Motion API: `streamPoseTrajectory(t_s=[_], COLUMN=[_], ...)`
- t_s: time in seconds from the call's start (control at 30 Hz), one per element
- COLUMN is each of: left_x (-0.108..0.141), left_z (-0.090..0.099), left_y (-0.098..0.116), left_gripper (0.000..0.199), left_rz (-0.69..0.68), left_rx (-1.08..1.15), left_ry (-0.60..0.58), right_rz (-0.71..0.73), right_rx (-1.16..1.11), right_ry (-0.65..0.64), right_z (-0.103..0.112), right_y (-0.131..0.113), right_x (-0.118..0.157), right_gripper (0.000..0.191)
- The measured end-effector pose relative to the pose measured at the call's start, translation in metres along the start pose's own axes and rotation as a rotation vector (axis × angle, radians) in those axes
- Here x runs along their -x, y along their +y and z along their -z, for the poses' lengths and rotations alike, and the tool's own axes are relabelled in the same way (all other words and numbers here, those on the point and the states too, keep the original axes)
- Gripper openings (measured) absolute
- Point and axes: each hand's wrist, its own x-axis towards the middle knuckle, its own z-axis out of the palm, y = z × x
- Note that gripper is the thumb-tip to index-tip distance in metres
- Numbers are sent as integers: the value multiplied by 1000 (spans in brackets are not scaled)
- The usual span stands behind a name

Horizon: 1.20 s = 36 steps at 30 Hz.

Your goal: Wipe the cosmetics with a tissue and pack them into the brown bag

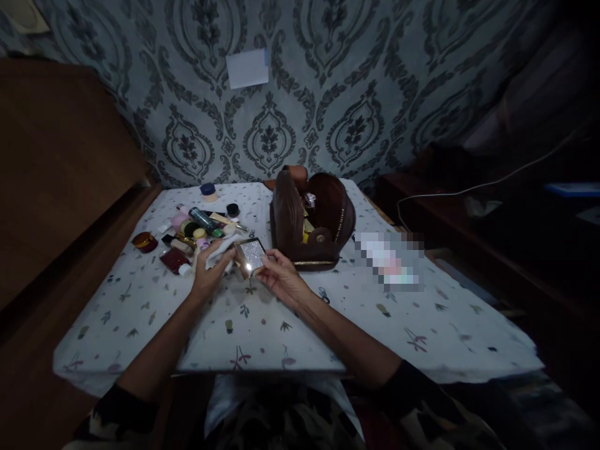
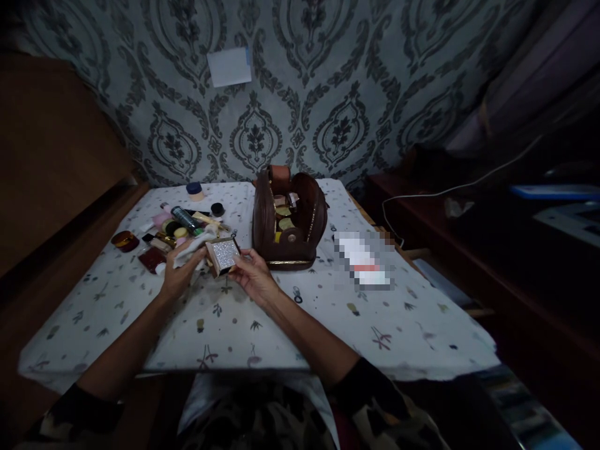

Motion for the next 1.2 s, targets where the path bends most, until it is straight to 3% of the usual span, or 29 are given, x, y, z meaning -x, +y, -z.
streamPoseTrajectory(t_s=[0.2,0.33,0.53,0.7,0.83,1.03,1.2], left_x=[3,1,-1,0,0,0,1], left_z=[-1,4,7,6,7,7,4], left_y=[1,-3,-8,-7,-6,-2,3], left_gripper=[39,48,86,70,51,36,34], left_rz=[-36,-153,-264,-280,-306,-316,-341], left_rx=[-37,-114,-226,-254,-238,-212,-254], left_ry=[42,-105,-306,-319,-227,-106,-108], right_rz=[-41,-63,-39,-43,-43,-20,-1], right_rx=[-14,-39,-61,-134,-209,-152,-170], right_ry=[-3,-8,-22,-8,-18,-44,-3], right_z=[-2,-5,-4,-4,-4,-4,-1], right_y=[-1,-2,0,-1,-1,3,4], right_x=[0,2,4,1,0,0,-3], right_gripper=[56,61,51,36,22,28,30])
